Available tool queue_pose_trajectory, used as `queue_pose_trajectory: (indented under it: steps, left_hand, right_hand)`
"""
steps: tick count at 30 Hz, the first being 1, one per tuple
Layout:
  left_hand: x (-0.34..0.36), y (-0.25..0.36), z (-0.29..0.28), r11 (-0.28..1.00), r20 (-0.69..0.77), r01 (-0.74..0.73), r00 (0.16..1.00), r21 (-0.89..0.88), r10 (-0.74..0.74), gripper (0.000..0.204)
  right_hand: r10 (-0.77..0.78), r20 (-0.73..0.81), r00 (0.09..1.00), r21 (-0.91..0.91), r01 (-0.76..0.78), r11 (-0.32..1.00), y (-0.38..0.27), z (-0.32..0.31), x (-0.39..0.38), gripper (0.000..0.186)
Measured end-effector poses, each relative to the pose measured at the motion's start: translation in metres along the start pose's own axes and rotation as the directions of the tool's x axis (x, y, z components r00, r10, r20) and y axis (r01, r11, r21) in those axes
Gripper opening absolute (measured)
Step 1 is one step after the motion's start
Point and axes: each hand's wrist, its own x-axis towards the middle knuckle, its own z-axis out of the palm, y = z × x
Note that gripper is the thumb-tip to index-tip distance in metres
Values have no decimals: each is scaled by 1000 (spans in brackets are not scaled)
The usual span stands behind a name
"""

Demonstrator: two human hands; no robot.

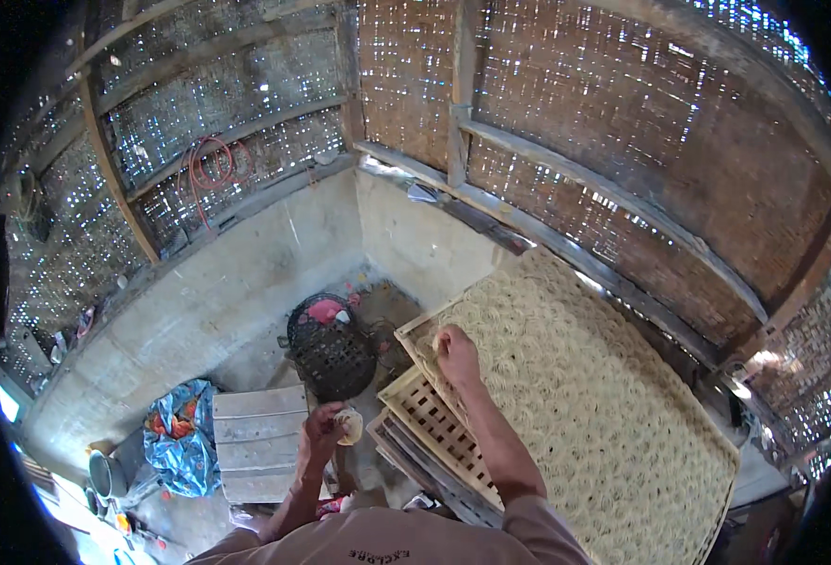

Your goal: The person prepares round snacks by hand, lifting them from a stack on a wooden surface and placing them onto a round pink mat.

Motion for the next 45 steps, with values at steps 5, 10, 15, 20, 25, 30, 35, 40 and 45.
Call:
queue_pose_trajectory:
  steps: [5, 10, 15, 20, 25, 30, 35, 40, 45]
  left_hand:
    - [48, 15, 13, 996, -53, -2, 999, 94, 7, 39]
    - [107, 9, 22, 986, 4, -16, 1000, 166, 15, 40]
    - [181, 19, 54, 911, 140, -231, 971, 340, 194, 38]
    - [249, 32, 103, 700, 294, -624, 781, 347, 551, 25]
    - [267, -34, 123, 399, 675, -892, 430, 213, 599, 16]
    - [260, -40, 110, 492, 704, -867, 401, 84, 586, 19]
    - [250, -39, 99, 567, 461, -797, 591, 209, 662, 44]
    - [246, -112, 98, 948, 385, 317, 873, 20, -300, 53]
    - [249, -84, 128, 825, 304, 555, 808, -107, -504, 64]
  right_hand:
    - [92, 76, 993, 181, -104, 978, 49, 44, 66, 15]
    - [44, 122, 992, -330, -1, 944, 84, 59, 65, 14]
    - [65, -106, 992, -355, -98, 930, 77, 38, 41, 15]
    - [378, -248, 892, -91, -410, 908, 42, 19, 5, 12]
    - [370, -373, 851, -99, -433, 896, 13, 8, -41, 16]
    - [417, -484, 770, -102, -522, 847, -17, -9, -83, 12]
    - [546, -633, 549, 144, -609, 780, -46, -16, -122, 13]
    - [744, -580, 331, 457, -624, 634, -68, 0, -157, 14]
    - [802, -511, 308, 543, -607, 580, -87, 16, -178, 18]
